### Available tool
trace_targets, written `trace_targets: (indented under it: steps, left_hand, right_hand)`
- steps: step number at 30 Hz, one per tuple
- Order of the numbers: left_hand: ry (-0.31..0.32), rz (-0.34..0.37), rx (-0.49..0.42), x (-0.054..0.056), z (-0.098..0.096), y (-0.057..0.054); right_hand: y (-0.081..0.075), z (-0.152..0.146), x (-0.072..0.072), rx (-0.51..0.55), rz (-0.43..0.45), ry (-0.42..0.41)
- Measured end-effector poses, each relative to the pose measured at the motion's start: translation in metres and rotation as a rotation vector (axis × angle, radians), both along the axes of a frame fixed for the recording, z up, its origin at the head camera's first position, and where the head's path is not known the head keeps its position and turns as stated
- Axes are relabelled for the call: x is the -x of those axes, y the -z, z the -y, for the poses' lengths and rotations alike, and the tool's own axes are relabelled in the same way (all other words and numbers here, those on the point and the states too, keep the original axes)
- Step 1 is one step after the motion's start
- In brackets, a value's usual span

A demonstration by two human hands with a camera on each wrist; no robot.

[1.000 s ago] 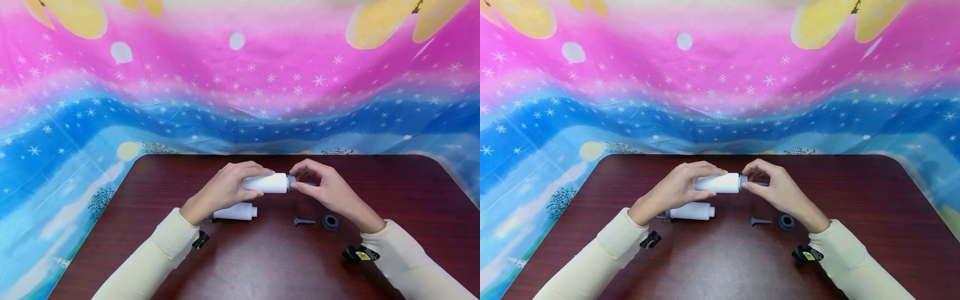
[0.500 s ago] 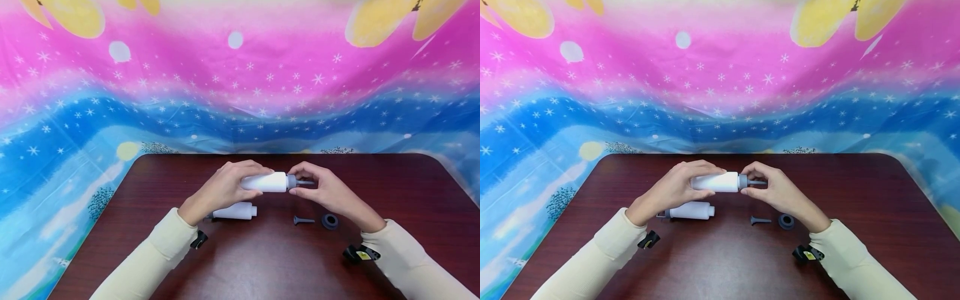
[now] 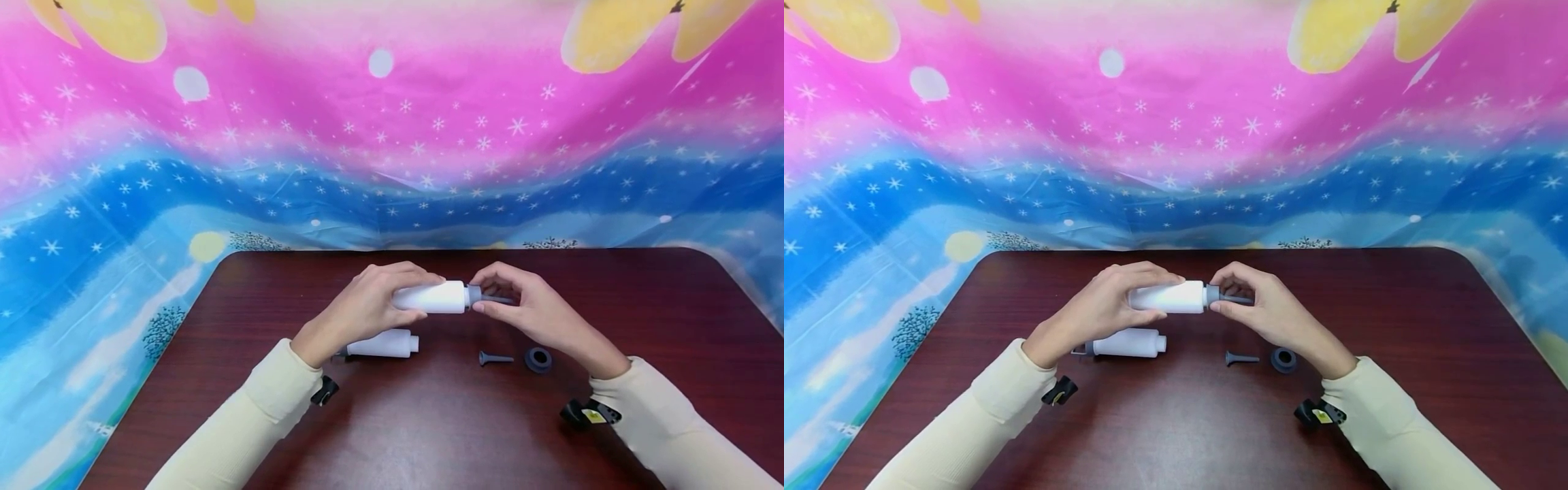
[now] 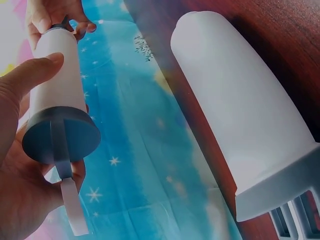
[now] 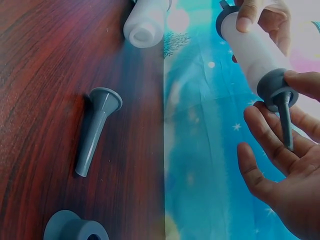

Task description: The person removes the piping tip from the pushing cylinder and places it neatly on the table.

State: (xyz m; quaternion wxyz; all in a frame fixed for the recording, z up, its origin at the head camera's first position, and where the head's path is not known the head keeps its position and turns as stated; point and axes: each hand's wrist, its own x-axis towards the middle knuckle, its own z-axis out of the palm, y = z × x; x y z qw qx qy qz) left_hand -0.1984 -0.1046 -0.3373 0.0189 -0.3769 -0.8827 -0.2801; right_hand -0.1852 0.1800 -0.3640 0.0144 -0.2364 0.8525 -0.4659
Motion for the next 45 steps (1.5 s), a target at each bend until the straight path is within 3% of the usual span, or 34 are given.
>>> trace_targets:
  steps: [10,19,27,45]
  left_hand:
    - [-0.029,-0.033,0.029,0.002,0.004,0.002]
    - [-0.091,-0.054,0.079,0.004,0.009,0.002]
    - [-0.138,-0.069,0.125,0.012,0.016,0.004]
    - [-0.286,0.109,0.242,0.034,0.028,0.014]
  right_hand:
    - [0.001,-0.001,0.001,-0.009,-0.031,0.011]
    - [0.002,-0.003,0.001,0.014,-0.020,0.004]
    - [0.004,-0.004,0.001,0.013,-0.025,0.006]
    - [0.008,-0.010,0.003,0.012,-0.010,0.007]
